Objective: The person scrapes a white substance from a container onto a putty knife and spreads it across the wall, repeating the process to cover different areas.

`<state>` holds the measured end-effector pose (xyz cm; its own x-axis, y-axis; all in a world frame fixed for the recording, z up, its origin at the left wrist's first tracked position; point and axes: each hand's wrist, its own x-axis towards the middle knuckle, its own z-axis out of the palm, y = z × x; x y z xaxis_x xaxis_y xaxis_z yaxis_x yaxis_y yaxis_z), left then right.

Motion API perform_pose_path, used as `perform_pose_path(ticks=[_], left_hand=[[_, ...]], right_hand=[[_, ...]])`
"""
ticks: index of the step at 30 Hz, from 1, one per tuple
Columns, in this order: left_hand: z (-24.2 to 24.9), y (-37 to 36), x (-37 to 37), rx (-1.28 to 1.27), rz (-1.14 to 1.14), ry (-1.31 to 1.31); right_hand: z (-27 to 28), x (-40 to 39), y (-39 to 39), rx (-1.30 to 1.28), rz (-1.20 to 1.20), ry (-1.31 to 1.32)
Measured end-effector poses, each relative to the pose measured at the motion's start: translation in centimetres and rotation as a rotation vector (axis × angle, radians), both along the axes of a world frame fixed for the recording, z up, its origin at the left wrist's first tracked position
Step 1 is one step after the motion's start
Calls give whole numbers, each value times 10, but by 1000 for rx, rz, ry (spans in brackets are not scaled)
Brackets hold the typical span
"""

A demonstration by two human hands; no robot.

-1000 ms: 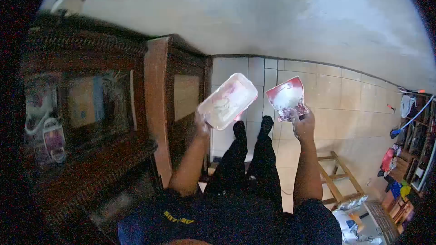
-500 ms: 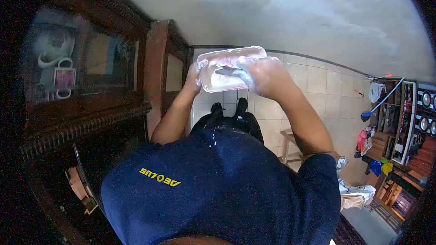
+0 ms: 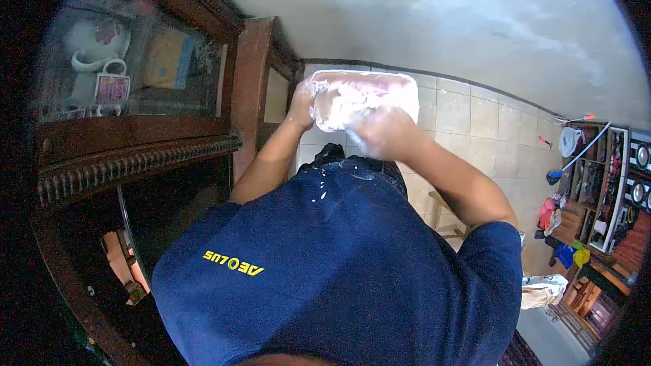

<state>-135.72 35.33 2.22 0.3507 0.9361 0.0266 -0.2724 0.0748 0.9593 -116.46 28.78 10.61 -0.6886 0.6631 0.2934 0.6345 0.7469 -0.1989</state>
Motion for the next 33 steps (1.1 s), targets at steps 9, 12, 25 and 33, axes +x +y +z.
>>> perform_pose_path(ticks=[9, 12, 25, 33], left_hand=[[-1, -4, -10, -80, -16, -116], [-14, -6, -9, 47, 6, -134], [-3, -29, 1, -170, -152, -236], [-26, -18, 5, -107, -116, -167]], right_hand=[[0, -4, -20, 54, -27, 116], [-4, 1, -29, 20, -105, 68], [23, 31, -40, -36, -275, 213], [19, 34, -16, -180, -497, 9]])
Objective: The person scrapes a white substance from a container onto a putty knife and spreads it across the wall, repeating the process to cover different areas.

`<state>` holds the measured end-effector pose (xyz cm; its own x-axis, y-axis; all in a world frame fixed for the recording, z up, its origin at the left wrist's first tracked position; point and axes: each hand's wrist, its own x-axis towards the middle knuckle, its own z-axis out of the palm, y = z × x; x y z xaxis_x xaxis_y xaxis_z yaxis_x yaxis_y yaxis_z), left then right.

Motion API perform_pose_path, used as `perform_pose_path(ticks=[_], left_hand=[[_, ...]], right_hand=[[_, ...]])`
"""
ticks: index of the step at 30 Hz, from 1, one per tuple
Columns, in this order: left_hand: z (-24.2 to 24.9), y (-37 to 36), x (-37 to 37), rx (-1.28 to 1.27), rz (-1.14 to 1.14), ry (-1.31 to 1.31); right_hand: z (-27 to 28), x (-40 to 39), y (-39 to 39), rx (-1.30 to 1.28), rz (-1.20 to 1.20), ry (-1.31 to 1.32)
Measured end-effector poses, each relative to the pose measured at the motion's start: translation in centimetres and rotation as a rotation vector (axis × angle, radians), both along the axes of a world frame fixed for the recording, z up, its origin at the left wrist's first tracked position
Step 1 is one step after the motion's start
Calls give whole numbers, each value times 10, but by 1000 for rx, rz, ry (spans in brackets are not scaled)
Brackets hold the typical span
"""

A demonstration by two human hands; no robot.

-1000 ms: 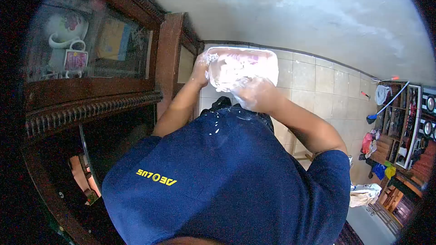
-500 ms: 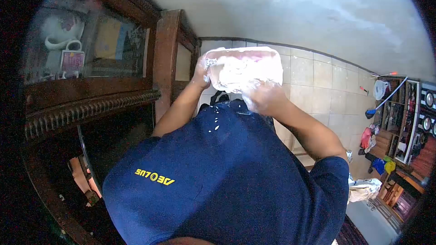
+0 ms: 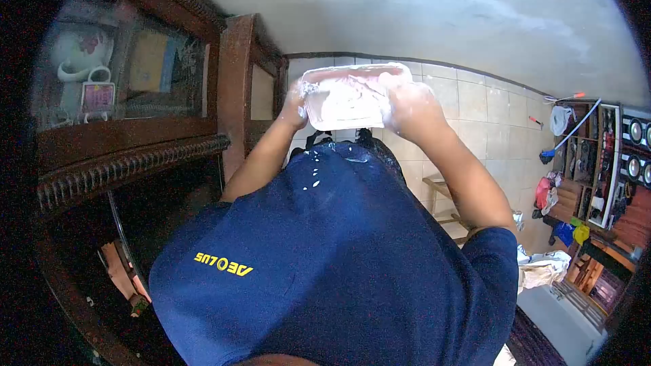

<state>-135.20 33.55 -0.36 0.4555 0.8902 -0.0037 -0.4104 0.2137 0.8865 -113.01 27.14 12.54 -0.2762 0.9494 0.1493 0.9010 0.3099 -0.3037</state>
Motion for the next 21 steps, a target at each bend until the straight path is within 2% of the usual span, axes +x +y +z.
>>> perform_pose_path(ticks=[4, 6, 7, 9, 12, 14, 17, 18, 21], left_hand=[[-18, 0, -1, 72, 65, 130], [-23, -2, 2, 381, 171, 433], [-26, -2, 3, 382, 174, 431], [-12, -8, 4, 111, 124, 141], [-14, -9, -1, -19, 30, 56], [-16, -11, -3, -1, 41, 77], [-22, -13, -2, 32, 73, 107], [-24, -14, -2, 45, 96, 119], [-16, -16, -1, -10, 119, 92]], right_hand=[[2, -7, 1, -110, -161, -28], [-13, -5, -3, -72, -220, 44], [-18, -6, -2, -70, -218, 41], [-26, -12, -2, -52, -206, 173], [-35, -11, -4, -95, -212, 125], [-29, -18, -10, -82, -282, 153], [-55, -12, -5, -71, -235, 194], [-50, -13, -6, -171, -232, 227], [-63, -15, -5, -230, -231, 293]])
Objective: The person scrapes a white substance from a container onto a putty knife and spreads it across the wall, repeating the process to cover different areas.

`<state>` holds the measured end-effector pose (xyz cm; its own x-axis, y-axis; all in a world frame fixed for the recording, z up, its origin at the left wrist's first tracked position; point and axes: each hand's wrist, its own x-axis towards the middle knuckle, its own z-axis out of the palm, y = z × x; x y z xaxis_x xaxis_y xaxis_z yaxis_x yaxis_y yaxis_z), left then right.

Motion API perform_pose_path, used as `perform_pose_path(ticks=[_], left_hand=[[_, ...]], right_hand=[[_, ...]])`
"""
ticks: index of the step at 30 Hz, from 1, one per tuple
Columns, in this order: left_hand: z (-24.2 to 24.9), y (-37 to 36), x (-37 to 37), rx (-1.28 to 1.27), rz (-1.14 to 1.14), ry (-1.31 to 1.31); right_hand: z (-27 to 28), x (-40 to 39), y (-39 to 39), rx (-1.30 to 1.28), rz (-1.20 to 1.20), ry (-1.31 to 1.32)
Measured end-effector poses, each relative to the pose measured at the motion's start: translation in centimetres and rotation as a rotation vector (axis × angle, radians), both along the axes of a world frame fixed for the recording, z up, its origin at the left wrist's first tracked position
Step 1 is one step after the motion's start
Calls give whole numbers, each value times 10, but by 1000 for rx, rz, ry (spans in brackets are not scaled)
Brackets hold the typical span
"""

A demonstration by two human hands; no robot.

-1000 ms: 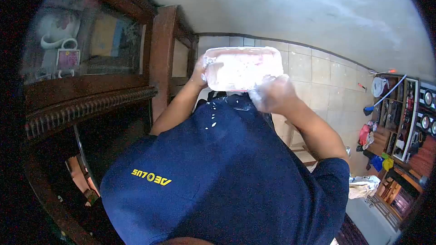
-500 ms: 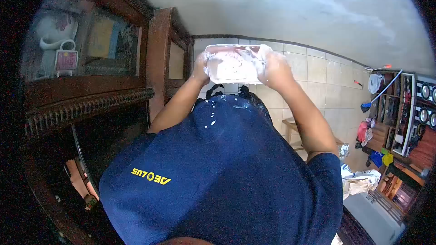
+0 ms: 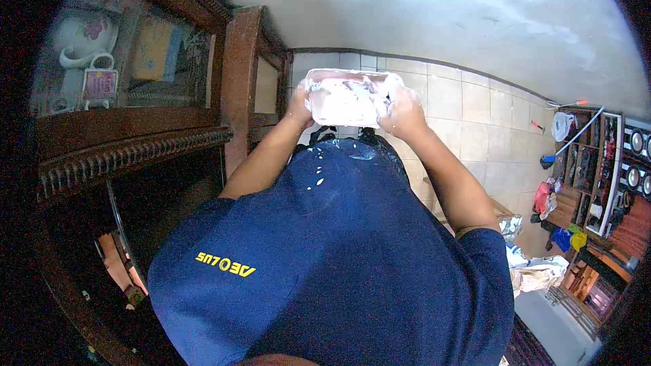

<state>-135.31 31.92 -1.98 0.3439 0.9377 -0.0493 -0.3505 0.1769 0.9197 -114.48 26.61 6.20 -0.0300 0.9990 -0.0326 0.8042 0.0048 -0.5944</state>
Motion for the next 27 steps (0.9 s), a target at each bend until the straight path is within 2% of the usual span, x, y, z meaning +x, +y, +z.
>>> perform_pose_path(ticks=[2, 5, 6, 9, 11, 13, 14, 16, 17, 20, 21, 22, 24, 25, 27], left_hand=[[-2, 2, -2, -64, 5, -45], [-21, 7, -6, -151, -61, -153], [-22, 7, -7, -125, -69, -115], [-34, 11, -6, -95, -86, -75], [-53, 15, -6, -93, -91, -74], [-73, 22, -6, 87, -120, 186], [-64, 21, -6, 87, -118, 186], [-35, 18, -3, -268, -118, -130], [-36, 18, -4, -110, -116, 33], [-39, 22, -3, -133, -157, -82], [-8, 17, 3, -95, -164, -141], [3, 15, 7, -92, -172, -142], [16, 11, 14, 43, -102, -102], [20, 10, 18, -26, -98, -142], [23, 10, 16, -27, -81, -133]], right_hand=[[-3, -2, -4, -2, -52, -45], [-17, -1, -11, 232, -35, -112], [-16, -2, -12, 232, -36, -111], [-12, 0, -13, -6, 8, -93], [-18, 0, -13, 60, 13, -151], [-17, 3, -12, 127, 25, -207], [-10, 7, -11, 166, 53, -210], [13, 14, -6, 248, 111, -217], [35, 13, -5, 194, 129, -264], [56, 6, 1, 181, 181, -250], [42, 6, 5, 200, 307, -328], [35, 6, 2, 201, 299, -331], [36, -12, -1, 309, 323, -296], [34, -15, -4, 245, 322, -295], [25, -26, -6, 273, 307, -279]])
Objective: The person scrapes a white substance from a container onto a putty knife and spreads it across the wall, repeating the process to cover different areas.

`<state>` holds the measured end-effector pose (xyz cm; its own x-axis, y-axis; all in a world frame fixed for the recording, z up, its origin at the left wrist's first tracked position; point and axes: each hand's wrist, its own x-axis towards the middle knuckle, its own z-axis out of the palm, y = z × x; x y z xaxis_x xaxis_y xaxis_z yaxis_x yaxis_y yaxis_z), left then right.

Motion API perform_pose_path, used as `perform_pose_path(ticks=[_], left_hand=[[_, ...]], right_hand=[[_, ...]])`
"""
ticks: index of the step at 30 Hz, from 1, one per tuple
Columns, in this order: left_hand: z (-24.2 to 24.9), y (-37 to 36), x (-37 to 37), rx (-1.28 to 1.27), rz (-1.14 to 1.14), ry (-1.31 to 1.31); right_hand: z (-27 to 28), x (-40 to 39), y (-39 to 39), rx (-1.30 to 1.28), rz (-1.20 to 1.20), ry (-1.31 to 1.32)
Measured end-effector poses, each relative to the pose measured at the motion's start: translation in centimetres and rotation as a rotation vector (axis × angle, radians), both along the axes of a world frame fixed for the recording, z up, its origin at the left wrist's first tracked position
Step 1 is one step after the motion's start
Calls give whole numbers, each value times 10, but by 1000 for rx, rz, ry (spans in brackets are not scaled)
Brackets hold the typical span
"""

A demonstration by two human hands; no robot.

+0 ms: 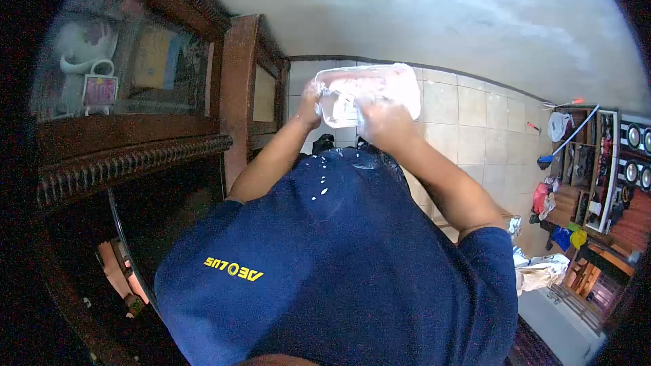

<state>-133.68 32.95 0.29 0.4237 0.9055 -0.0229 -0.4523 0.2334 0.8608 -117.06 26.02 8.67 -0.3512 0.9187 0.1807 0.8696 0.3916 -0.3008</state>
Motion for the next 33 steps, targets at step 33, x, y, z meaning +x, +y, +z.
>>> perform_pose_path(ticks=[33], left_hand=[[-9, -11, -11, 71, -49, -13]], right_hand=[[51, 22, 36, -105, -42, -78]])
